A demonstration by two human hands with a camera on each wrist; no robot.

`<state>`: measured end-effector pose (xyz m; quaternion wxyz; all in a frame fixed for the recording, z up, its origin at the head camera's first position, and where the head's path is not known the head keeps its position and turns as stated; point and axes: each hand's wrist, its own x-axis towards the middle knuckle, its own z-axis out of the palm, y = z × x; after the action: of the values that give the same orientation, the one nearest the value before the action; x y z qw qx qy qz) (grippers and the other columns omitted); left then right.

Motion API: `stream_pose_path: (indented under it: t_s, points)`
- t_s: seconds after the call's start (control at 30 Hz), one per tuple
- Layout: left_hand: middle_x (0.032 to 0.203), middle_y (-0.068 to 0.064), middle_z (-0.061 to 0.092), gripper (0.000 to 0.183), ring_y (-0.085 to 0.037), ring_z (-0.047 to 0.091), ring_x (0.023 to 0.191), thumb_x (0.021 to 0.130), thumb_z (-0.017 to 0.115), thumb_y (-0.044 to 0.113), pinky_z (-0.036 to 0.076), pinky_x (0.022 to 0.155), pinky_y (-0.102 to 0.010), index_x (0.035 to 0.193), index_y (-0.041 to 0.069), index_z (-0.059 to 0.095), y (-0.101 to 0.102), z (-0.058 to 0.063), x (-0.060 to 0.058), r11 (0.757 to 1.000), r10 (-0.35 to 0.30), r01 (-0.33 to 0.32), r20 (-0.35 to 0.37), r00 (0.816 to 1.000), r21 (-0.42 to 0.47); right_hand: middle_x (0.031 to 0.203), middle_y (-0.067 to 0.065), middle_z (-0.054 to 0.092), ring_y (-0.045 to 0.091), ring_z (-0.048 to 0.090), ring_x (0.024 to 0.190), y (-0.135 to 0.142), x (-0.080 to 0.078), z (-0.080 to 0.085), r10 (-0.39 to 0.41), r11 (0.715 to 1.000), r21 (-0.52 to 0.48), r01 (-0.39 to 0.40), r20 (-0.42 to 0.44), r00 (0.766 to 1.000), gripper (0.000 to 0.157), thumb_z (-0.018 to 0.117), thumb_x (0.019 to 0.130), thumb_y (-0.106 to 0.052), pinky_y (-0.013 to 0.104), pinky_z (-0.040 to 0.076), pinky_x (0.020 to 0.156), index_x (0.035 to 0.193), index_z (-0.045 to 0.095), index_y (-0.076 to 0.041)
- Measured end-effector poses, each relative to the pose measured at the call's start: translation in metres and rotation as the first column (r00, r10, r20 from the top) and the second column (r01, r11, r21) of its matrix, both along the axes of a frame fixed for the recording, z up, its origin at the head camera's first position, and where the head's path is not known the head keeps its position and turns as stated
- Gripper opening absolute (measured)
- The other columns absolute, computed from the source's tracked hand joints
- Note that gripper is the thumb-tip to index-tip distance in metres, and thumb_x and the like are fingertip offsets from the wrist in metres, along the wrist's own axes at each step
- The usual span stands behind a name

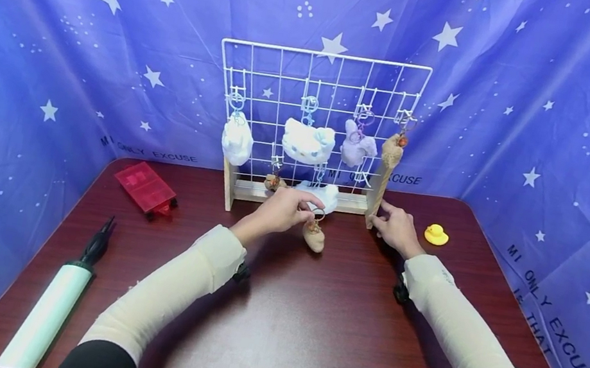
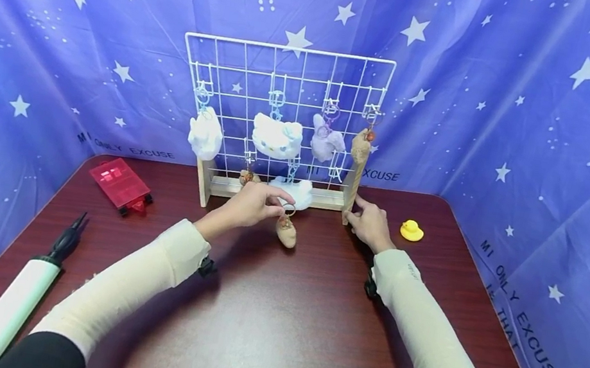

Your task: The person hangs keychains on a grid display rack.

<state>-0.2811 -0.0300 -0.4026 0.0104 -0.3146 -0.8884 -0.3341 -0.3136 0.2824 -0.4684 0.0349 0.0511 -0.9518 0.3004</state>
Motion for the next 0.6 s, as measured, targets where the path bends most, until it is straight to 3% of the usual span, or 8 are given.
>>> stream_pose_path:
  t_s: [0.33,0.47,0.6]
  points:
    - [0.094,0.0,0.081,0.026,-0.01,0.076,0.084,0.095,0.071,0.014,0.048,0.064,-0.019,0.121,0.018,0.075,0.027,0.005,-0.003,1.0,-0.01,0.01,-0.08,0.997,0.003,0.087,0.011,0.079,0.009,0.067,0.057,0.0,-0.001,0.002,-0.002,1.0,0.004,0.002,0.015,1.0,0.063,0.067,0.098,-0.027,0.049,0.055,0.091,0.154,0.044,-0.008]
    - [0.095,0.002,0.081,0.027,-0.009,0.076,0.083,0.096,0.071,0.018,0.05,0.067,-0.022,0.122,0.021,0.075,0.039,0.009,-0.005,1.0,-0.005,0.005,-0.105,0.994,-0.006,0.088,0.012,0.079,0.011,0.068,0.059,0.0,-0.001,0.001,-0.002,1.0,0.004,0.002,0.027,1.0,0.065,0.066,0.099,-0.028,0.053,0.045,0.105,0.155,0.042,-0.007]
    - [0.1,0.001,0.081,0.027,-0.01,0.076,0.088,0.096,0.071,0.021,0.053,0.068,-0.022,0.123,0.023,0.075,0.05,0.012,-0.008,1.0,0.0,0.0,-0.13,0.991,0.0,0.09,0.013,0.079,0.011,0.069,0.059,0.0,-0.001,0.0,0.0,1.0,0.006,0.0,0.023,1.0,0.065,0.067,0.099,-0.028,0.051,0.048,0.101,0.155,0.042,-0.006]
